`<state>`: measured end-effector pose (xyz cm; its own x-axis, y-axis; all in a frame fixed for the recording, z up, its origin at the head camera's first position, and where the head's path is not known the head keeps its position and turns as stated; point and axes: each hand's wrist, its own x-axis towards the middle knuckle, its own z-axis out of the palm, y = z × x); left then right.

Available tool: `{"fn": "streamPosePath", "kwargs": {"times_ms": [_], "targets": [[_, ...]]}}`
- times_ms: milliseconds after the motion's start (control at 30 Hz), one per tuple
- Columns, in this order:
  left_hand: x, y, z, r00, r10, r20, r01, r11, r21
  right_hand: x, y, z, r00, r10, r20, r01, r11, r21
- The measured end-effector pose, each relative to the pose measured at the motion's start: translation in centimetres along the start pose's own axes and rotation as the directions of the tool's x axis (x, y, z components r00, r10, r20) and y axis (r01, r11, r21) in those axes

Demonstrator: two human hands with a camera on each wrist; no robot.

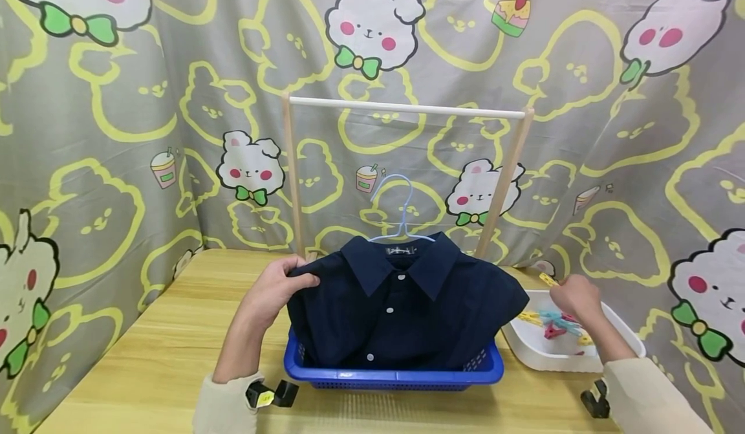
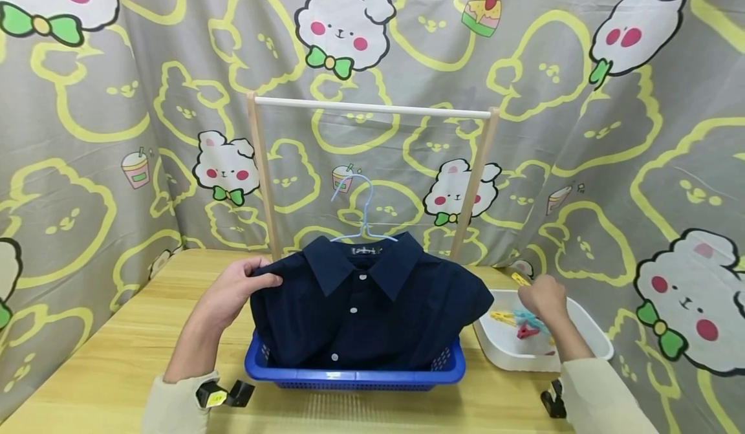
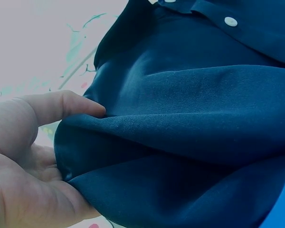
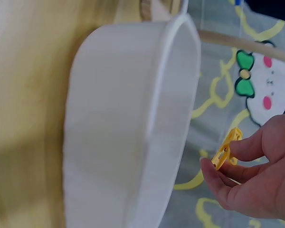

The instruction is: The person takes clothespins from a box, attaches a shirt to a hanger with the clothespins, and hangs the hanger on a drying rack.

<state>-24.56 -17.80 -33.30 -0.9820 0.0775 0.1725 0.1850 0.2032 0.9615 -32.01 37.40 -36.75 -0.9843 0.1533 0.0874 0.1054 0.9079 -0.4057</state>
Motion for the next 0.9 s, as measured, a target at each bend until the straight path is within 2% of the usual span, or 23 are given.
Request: {"fn": "streamPosePath", "kwargs": {"times_ms": [233,900], "targets": [[0.0,0.0,0.0,1.000,-0.003,-0.003,0.003,1.000,0.001,-0.2,-2.3,-0.8,0.994,-0.084,-0.067,0.086,0.996,0.035],[0.1,0.0,0.0,1.000,0.016,-0.001,-0.016,1.000,0.013,-3.2,-9.9,-3.7,0.957,-0.185,-0.225,0.221,0.964,0.150]]}}
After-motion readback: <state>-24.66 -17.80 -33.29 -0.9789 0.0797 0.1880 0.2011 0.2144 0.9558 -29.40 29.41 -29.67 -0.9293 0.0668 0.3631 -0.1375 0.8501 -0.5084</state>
